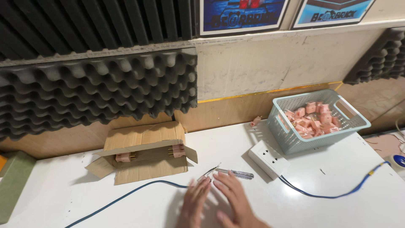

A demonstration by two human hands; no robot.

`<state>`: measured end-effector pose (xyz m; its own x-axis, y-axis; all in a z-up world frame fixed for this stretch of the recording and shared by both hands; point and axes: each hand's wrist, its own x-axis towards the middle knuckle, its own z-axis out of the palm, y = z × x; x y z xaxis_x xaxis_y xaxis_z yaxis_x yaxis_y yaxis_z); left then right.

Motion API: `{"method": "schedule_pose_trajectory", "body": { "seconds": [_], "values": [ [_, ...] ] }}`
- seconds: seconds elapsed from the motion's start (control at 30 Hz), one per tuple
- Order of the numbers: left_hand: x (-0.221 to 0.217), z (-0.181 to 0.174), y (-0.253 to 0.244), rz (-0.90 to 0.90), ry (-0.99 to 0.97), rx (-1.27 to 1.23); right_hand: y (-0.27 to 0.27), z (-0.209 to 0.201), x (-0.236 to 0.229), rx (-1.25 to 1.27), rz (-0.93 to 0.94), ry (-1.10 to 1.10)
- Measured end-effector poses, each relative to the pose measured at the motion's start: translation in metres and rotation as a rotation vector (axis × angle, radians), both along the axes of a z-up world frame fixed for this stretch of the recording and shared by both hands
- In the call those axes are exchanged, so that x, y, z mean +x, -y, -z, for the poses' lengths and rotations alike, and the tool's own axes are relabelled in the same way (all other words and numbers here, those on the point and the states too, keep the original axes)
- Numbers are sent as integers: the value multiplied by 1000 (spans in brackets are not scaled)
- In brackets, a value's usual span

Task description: The person assembles pink electrical plugs by inserting metal pins and tightening them with a screwdriver. They handle each plug one at a time, place completed units into a cardboard box, and continue the process with additional plugs from a nearby basket.

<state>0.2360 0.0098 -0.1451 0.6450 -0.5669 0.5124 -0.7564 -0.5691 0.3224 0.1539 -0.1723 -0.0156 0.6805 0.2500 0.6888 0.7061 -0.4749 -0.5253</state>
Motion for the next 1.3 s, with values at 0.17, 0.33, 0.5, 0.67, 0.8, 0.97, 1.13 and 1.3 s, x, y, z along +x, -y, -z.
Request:
{"method": "schedule_pose_trajectory", "body": {
  "seconds": [0.17, 0.33, 0.5, 0.67, 0.8, 0.97, 1.13, 1.3],
  "values": [
    [-30, -152, -94, -61, 218, -115, 44, -55, 17, -413, 334, 29],
    [-23, -138, -107, -77, 110, -113, 66, -24, 24, -563, 407, -183],
    [-20, -122, -105, -71, 104, -73, 79, -7, 25, -566, 458, -333],
    [-21, -126, -107, -65, 112, -95, 85, -3, 24, -325, 456, -224],
    [-22, -127, -109, -63, 85, -81, 72, -14, 17, 9, 462, -314],
    [-19, -120, -108, -59, 95, -97, 64, -27, 14, 202, 460, -538],
    [-19, -119, -108, -56, 91, -105, 71, -17, 18, 93, 454, -345],
    [-17, -112, -108, -61, 90, -122, 73, -31, 23, -84, 465, -83]
  ]
}}
